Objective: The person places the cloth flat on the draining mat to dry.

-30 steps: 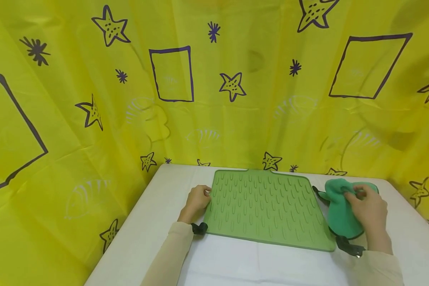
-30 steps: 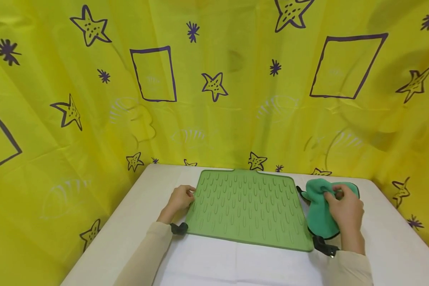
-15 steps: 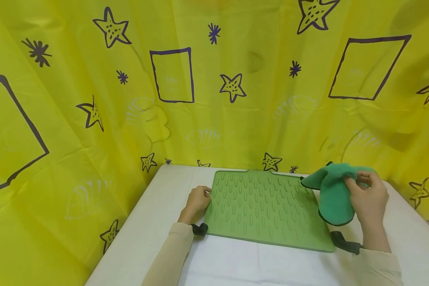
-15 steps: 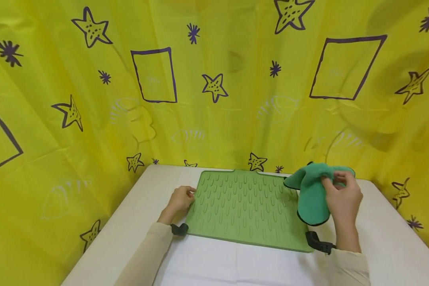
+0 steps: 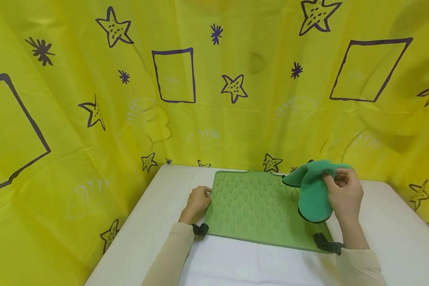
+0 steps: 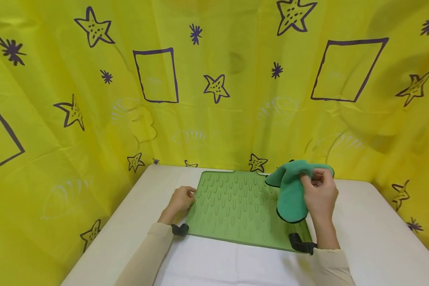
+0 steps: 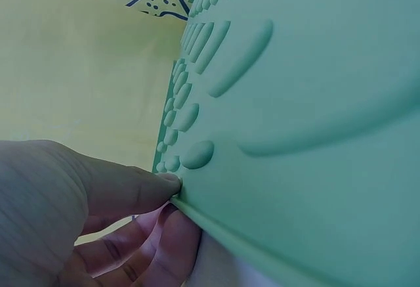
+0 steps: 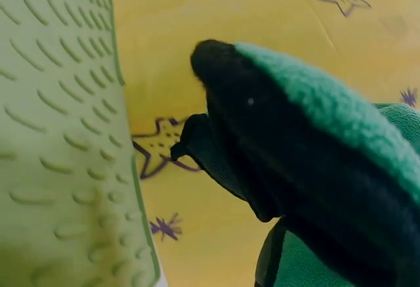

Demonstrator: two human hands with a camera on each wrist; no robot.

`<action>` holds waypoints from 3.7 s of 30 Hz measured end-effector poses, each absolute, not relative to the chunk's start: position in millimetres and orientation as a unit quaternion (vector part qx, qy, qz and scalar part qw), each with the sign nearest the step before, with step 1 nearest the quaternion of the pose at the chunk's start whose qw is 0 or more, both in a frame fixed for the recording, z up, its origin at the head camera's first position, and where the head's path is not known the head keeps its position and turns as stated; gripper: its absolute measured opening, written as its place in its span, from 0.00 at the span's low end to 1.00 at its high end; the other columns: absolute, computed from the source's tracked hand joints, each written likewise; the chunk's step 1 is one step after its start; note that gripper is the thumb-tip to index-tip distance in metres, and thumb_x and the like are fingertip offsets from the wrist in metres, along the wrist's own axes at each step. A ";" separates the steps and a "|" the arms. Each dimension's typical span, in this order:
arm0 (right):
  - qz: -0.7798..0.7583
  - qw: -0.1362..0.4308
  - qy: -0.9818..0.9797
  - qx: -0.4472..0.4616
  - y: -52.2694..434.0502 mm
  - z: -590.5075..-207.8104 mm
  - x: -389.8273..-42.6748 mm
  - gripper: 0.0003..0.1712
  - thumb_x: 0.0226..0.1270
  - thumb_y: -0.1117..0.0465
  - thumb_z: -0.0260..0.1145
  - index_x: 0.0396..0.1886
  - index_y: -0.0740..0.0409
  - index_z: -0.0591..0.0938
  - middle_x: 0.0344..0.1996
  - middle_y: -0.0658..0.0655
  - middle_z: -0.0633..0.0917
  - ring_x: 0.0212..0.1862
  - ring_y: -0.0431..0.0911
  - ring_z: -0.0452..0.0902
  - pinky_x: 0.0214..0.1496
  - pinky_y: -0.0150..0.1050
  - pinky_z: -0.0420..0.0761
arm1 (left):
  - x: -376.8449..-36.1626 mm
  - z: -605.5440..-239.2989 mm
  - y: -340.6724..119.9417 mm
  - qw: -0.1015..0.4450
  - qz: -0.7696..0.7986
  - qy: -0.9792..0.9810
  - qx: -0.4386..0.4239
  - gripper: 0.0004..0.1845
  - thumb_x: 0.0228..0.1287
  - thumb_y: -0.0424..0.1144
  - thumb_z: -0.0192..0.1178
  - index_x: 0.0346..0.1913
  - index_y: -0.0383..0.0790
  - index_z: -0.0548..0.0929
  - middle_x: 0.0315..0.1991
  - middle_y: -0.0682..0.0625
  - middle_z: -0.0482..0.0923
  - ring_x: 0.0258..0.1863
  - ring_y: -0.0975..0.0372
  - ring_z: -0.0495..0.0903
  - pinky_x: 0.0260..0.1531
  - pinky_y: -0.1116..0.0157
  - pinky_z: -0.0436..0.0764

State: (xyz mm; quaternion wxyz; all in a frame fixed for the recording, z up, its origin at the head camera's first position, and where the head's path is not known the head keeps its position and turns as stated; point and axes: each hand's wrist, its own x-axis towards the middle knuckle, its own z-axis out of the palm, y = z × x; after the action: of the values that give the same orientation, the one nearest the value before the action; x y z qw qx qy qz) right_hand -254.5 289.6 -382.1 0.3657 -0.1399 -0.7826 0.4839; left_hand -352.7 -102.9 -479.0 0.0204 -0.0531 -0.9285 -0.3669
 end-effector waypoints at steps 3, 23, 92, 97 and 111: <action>0.480 0.369 -0.787 -0.119 279.1 -385.9 -255.8 0.13 0.69 0.57 0.69 0.44 0.60 0.79 0.27 0.28 0.75 0.30 0.26 0.73 0.37 0.19 0.71 | -352.8 -479.1 -102.1 0.019 -0.369 -0.927 -0.057 0.19 0.61 0.25 0.62 0.56 0.32 0.85 0.36 0.46 0.85 0.33 0.59 0.79 0.35 0.63 0.80; 0.484 0.323 -0.811 -0.063 229.2 -404.5 -267.3 0.12 0.72 0.59 0.67 0.47 0.62 0.77 0.34 0.47 0.77 0.25 0.32 0.69 0.28 0.26 0.69 | -353.5 -478.6 -103.4 0.025 -0.368 -0.928 -0.049 0.18 0.61 0.26 0.63 0.55 0.34 0.86 0.35 0.48 0.84 0.34 0.59 0.79 0.35 0.64 0.79; 0.460 0.074 -0.884 -0.033 249.2 -442.8 -287.9 0.20 0.79 0.57 0.57 0.59 0.69 0.76 0.56 0.72 0.78 0.51 0.59 0.81 0.41 0.43 0.80 | -340.4 -459.2 -92.3 0.021 -0.374 -0.924 -0.072 0.16 0.64 0.35 0.68 0.54 0.36 0.85 0.45 0.41 0.86 0.42 0.53 0.83 0.40 0.56 0.83; 0.433 0.044 -0.898 -0.062 266.2 -444.1 -288.0 0.24 0.80 0.53 0.53 0.63 0.68 0.75 0.66 0.77 0.71 0.68 0.75 0.61 0.62 0.68 0.67 | -335.1 -450.7 -77.4 0.013 -0.373 -0.915 -0.152 0.11 0.65 0.38 0.69 0.49 0.39 0.87 0.46 0.44 0.85 0.44 0.54 0.82 0.42 0.56 0.82; 0.424 -0.025 -0.905 0.008 277.5 -448.0 -288.2 0.30 0.84 0.54 0.48 0.72 0.71 0.69 0.71 0.78 0.67 0.73 0.75 0.58 0.70 0.69 0.65 | -311.3 -456.8 -30.3 -0.037 -0.234 -0.919 -0.317 0.18 0.53 0.47 0.79 0.46 0.47 0.89 0.42 0.56 0.87 0.43 0.66 0.82 0.43 0.71 0.79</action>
State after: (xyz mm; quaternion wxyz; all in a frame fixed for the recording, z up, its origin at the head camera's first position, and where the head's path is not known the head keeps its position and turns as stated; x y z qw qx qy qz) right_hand -288.2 277.5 -448.0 -0.0250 0.0076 -0.9053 0.4240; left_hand -311.3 -30.3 -456.8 -0.0370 -0.3167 -0.9185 -0.2338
